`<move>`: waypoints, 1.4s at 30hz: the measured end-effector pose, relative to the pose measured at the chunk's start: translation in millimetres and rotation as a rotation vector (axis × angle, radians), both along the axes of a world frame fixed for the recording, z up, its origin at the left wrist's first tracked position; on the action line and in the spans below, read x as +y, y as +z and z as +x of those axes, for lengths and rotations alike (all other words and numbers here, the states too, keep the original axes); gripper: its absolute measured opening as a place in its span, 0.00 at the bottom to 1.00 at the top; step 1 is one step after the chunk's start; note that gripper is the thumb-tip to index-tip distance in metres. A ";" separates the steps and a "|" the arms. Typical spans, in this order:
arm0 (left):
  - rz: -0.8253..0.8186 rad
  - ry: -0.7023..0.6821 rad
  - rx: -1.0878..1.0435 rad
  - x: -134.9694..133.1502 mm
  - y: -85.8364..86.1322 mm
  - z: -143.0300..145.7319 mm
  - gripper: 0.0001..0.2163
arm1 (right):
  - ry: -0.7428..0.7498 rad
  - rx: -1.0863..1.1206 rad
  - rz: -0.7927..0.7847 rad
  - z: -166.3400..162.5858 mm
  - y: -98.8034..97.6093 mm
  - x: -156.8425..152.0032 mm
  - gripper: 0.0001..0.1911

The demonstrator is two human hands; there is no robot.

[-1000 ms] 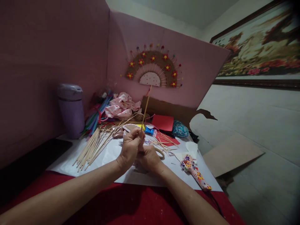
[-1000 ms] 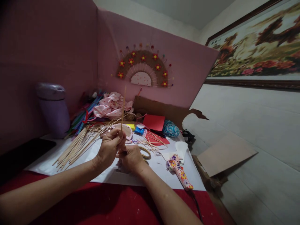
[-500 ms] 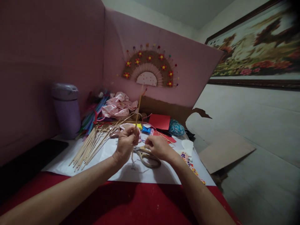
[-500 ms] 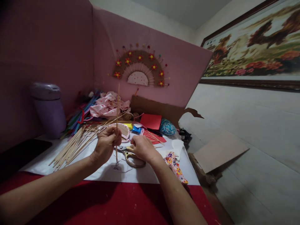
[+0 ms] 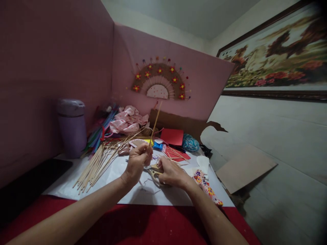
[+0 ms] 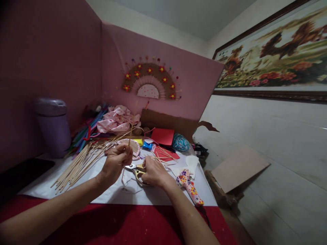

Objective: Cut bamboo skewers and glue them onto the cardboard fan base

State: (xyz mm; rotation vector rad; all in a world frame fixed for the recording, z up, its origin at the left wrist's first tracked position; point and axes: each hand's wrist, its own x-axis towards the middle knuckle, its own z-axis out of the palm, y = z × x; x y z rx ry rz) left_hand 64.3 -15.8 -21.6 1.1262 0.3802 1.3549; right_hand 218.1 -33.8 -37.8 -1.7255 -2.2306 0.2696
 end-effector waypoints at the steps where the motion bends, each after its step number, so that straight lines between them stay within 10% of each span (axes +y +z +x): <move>1: -0.008 -0.004 0.019 -0.5 1.2 -2.5 0.15 | -0.008 0.035 -0.003 2.9 0.3 0.8 0.16; 14: -0.156 0.133 0.228 15.6 34.8 -65.9 0.13 | -0.002 0.902 -0.325 36.0 10.5 6.2 0.33; 20: -0.191 0.143 0.298 19.2 36.1 -71.7 0.13 | 0.116 0.906 -0.368 24.6 3.6 3.1 0.21; 42: -0.220 -0.015 0.684 12.4 20.8 -53.8 0.11 | 0.197 0.765 -0.165 -3.2 -5.9 -7.1 0.28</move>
